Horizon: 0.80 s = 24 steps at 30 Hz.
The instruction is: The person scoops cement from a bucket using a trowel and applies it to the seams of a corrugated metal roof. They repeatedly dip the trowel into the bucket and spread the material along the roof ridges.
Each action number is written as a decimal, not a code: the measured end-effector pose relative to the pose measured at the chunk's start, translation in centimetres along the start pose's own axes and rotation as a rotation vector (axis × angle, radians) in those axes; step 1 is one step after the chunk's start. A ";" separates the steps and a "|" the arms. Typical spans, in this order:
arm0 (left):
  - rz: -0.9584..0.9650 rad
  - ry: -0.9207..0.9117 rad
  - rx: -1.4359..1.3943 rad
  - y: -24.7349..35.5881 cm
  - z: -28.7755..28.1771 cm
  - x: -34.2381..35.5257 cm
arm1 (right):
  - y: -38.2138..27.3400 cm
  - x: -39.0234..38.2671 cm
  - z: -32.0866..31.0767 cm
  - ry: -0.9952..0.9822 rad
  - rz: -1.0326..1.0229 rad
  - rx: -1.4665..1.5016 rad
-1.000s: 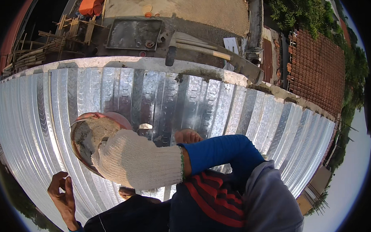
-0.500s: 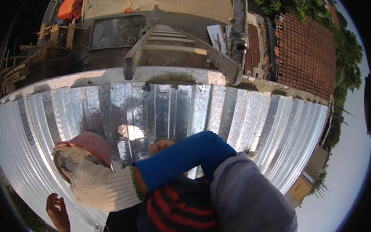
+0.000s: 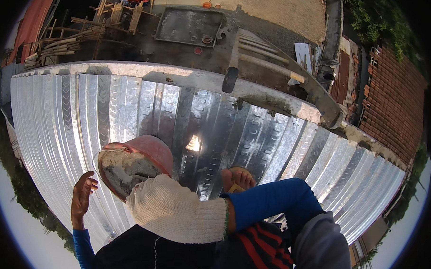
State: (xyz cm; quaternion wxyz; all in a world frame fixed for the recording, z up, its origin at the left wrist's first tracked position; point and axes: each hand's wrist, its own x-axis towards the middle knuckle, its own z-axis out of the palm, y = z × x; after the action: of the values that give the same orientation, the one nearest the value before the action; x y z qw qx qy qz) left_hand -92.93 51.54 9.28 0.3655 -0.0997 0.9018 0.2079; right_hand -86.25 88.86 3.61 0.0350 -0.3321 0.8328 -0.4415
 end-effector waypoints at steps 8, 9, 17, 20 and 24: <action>0.004 0.023 -0.195 0.8 0.6 1.9 | -1.1 -3.5 7.1 0.164 -0.217 -2.228; 0.012 0.037 -0.168 0.9 0.9 1.7 | -1.6 -4.1 8.1 0.160 -0.142 -2.221; 0.019 0.106 -0.129 0.7 1.9 0.9 | -1.7 -3.2 9.4 0.044 -0.258 -2.241; 0.014 0.115 -0.118 0.1 2.1 1.1 | -1.3 -2.1 6.3 -0.094 -0.089 -0.678; 0.028 0.106 -0.118 -0.8 2.1 2.3 | -0.8 -0.6 2.7 -0.146 0.003 -0.209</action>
State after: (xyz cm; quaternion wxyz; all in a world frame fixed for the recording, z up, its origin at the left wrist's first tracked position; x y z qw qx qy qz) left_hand -93.01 51.69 6.04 0.3080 -0.1193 0.9073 0.2601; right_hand -84.42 86.96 2.49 0.0614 -0.3640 0.8699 -0.3271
